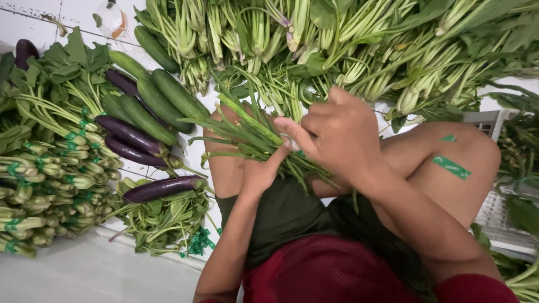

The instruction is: Bundling long beans using green adhesive tape and scissors while sitting on the floor.

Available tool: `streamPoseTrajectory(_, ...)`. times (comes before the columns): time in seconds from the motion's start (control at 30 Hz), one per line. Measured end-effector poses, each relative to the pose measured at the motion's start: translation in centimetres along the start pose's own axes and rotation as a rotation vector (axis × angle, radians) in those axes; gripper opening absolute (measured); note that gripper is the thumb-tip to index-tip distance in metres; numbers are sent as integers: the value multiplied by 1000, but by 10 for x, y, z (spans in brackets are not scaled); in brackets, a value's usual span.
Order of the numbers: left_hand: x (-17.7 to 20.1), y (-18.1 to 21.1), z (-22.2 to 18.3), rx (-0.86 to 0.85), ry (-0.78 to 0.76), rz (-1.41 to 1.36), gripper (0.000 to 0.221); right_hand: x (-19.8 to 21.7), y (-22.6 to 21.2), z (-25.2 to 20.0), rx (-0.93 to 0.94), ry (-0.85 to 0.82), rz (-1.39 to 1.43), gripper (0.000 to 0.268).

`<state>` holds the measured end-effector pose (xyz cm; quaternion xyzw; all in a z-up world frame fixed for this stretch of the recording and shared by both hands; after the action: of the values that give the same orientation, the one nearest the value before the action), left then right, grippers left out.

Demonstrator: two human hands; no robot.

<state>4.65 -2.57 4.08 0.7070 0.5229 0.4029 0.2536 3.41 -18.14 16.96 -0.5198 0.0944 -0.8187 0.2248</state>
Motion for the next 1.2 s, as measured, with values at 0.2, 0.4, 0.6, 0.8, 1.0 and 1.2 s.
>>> streamPoseTrajectory(0.2,-5,-44,23,-71,42,-310,23,30,-49,-13,60,76,170,46)
streamPoseTrajectory(0.4,4,-26,8,-279,-8,-287,19,3,-106,-64,235,-56,3,56)
streamPoseTrajectory(0.6,12,-19,4,-283,-27,-309,20,-63,-118,-108,320,-120,-188,55)
streamPoseTrajectory(0.8,17,-24,7,-317,-128,-382,22,-77,-127,-106,415,-158,-259,30)
streamPoseTrajectory(1.0,20,-30,12,-444,-179,-409,18,-63,-97,-131,154,119,527,14)
streamPoseTrajectory(1.2,8,-37,21,-675,-65,-522,17,-70,-50,-132,-344,337,476,29)
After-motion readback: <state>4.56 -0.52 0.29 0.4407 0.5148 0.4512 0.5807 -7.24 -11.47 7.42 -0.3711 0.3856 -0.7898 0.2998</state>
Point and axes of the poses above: each hand's wrist, its own z-axis towards the middle knuckle, its own x-axis out of the back of the hand, y = z × x, the point moved 5 cm from there along z, towards the middle knuckle, and after that the axes turned 11 degrees about y, right-handed, at the moved point
